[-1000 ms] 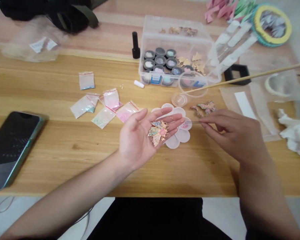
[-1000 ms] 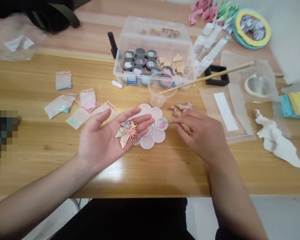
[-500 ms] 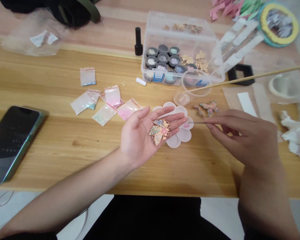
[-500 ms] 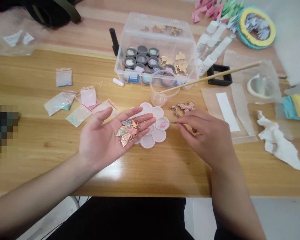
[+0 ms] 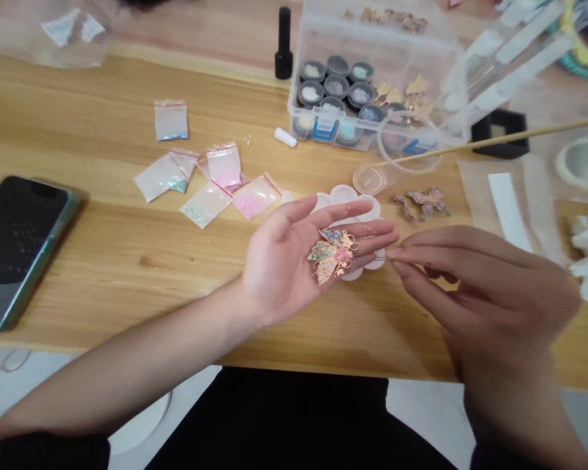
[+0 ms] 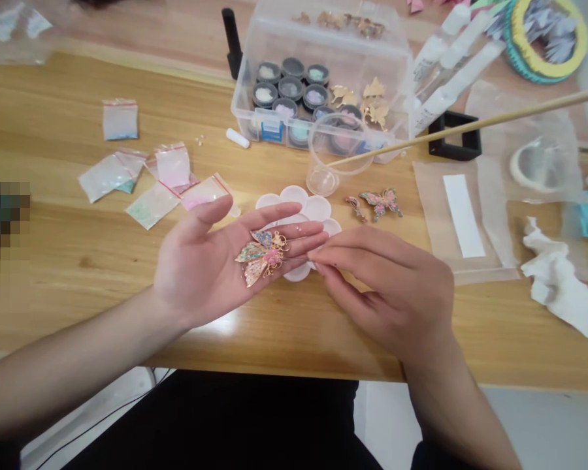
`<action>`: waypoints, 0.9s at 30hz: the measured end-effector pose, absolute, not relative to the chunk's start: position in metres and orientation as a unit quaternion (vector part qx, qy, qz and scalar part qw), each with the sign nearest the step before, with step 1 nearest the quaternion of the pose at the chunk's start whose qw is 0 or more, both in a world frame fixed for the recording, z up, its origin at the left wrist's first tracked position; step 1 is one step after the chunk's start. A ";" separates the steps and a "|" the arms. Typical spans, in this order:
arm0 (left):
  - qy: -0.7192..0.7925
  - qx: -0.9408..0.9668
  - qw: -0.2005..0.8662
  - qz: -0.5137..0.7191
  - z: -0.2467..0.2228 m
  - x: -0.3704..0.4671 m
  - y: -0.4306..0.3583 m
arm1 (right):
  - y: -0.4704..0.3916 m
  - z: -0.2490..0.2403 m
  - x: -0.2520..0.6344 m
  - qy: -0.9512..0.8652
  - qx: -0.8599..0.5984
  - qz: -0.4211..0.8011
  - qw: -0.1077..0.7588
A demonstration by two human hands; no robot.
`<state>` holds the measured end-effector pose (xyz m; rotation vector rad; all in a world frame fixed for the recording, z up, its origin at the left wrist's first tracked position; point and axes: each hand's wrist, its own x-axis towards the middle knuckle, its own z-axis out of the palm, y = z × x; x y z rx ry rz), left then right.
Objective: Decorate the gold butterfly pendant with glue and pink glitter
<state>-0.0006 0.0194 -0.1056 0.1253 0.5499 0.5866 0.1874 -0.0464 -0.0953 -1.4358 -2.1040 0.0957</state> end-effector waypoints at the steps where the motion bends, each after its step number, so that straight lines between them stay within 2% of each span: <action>1: 0.266 0.062 0.920 0.281 -0.106 -0.001 0.019 | -0.046 -0.096 0.187 -0.789 -0.538 0.035 0.294; 27: 0.244 0.079 0.929 0.267 -0.107 -0.003 0.019 | -0.049 -0.097 0.192 -0.797 -0.525 0.022 0.297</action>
